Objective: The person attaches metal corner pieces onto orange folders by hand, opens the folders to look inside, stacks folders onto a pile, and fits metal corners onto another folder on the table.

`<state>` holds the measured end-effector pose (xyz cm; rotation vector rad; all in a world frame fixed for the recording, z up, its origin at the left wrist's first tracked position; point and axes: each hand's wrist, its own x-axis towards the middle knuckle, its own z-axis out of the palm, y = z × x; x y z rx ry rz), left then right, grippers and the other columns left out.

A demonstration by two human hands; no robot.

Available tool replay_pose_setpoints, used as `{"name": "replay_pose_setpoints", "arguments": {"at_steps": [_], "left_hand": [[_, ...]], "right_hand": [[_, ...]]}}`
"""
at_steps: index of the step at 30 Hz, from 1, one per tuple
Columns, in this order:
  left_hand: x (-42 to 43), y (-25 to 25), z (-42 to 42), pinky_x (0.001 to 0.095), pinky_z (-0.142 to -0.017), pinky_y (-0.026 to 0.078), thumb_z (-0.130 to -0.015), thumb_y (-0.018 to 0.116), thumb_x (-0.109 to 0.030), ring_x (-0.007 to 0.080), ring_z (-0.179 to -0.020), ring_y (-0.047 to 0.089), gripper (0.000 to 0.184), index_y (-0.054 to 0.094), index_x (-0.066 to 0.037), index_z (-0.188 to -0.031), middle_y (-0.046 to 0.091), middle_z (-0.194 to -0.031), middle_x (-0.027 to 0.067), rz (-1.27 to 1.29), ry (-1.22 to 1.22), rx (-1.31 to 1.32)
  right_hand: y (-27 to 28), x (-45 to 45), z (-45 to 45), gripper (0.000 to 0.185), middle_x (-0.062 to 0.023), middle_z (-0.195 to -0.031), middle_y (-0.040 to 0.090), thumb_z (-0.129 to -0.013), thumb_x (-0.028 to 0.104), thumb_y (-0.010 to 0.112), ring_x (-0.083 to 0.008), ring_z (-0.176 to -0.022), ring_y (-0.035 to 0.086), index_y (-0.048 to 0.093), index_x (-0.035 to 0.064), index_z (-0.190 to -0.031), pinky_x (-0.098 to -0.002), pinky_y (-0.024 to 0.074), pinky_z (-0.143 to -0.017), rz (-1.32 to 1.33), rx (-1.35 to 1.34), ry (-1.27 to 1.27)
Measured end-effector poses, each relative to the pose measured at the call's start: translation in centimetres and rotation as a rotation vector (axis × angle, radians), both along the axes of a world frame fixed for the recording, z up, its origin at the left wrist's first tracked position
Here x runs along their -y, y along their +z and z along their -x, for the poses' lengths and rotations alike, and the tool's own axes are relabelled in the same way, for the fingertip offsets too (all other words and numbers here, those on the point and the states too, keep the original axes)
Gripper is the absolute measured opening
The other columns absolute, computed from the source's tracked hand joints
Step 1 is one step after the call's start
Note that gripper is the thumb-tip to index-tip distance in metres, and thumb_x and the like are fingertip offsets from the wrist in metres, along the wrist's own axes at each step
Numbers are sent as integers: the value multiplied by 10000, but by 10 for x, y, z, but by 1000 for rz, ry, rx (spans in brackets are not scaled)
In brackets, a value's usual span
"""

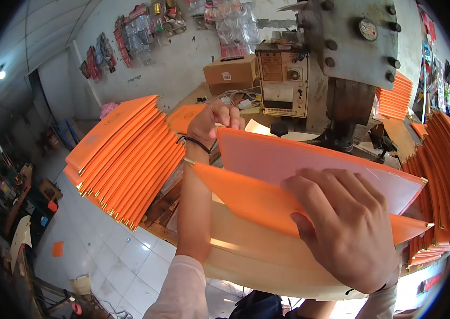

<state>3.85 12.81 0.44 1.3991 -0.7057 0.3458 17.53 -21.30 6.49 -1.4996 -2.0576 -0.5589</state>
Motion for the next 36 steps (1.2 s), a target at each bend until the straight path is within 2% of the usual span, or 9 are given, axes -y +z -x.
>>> {"name": "replay_pose_setpoints", "arguments": {"at_steps": [2, 9, 15, 21, 26, 29, 33, 34, 36], "left_hand": [[4, 2, -9, 402, -730, 532, -663, 813, -79, 322, -888, 598, 345, 682, -88, -982, 639, -1006, 94, -7, -149, 41], [3, 7, -8, 398, -743, 532, -682, 812, -104, 315, -918, 600, 316, 680, -90, -968, 639, -1020, 74, -50, -194, 18], [5, 9, -8, 372, -710, 515, -688, 822, -133, 295, -887, 616, 289, 681, -107, -939, 643, -1007, 57, -98, -179, 58], [13, 11, -9, 343, -651, 496, -651, 839, -130, 293, -820, 612, 321, 685, -81, -928, 655, -956, 86, -82, -157, 92], [11, 17, -2, 341, -626, 445, -677, 833, -164, 274, -784, 621, 276, 682, -122, -905, 662, -952, 46, -166, -67, 77], [8, 14, -1, 352, -677, 487, -637, 843, -88, 302, -836, 606, 322, 689, -66, -918, 658, -933, 106, -109, -92, 68], [11, 11, 2, 367, -666, 485, -625, 844, -89, 315, -832, 604, 325, 690, -69, -911, 660, -931, 109, -60, -28, 45], [9, 11, 2, 369, -664, 485, -623, 844, -88, 318, -833, 604, 326, 690, -70, -910, 660, -935, 110, -55, -26, 41], [6, 10, 2, 370, -657, 483, -619, 845, -90, 320, -832, 602, 326, 693, -76, -908, 661, -940, 109, -48, -26, 33]], "right_hand": [[3, -2, -1, 466, -139, -1030, 615, -607, 52, 721, -320, -884, 603, 544, 54, -1038, -411, 481, -770, -41, 24, -11], [2, -1, -1, 518, -217, -1127, 570, -592, 75, 734, -353, -944, 581, 527, 51, -1067, -432, 477, -791, -43, 29, -12], [-1, -3, 2, 544, -216, -1196, 523, -587, 81, 737, -352, -936, 568, 503, 56, -1077, -422, 465, -796, -60, 54, -35], [1, -6, 2, 538, -182, -1165, 516, -573, 83, 745, -280, -837, 586, 501, 66, -1053, -405, 462, -764, -44, 42, -38], [0, -8, 2, 498, -139, -1103, 527, -586, 95, 738, -229, -716, 589, 514, 69, -1030, -371, 473, -681, -64, 30, -51], [-7, 3, 1, 473, -116, -1061, 548, -626, 143, 721, -206, -664, 587, 521, 72, -1049, -347, 477, -603, 10, 116, -67], [-10, 20, 7, 468, -88, -960, 601, -672, 237, 703, -181, -635, 598, 557, 71, -1085, -325, 483, -535, 121, 128, 9], [-14, 20, 1, 351, -86, -839, 587, -736, 190, 562, -90, -582, 539, 533, 91, -1071, -249, 355, -373, 11, 181, 65], [-14, 21, 0, 361, -64, -803, 579, -716, 184, 606, -114, -588, 550, 530, 79, -1054, -275, 392, -403, 31, 113, 138]]}}
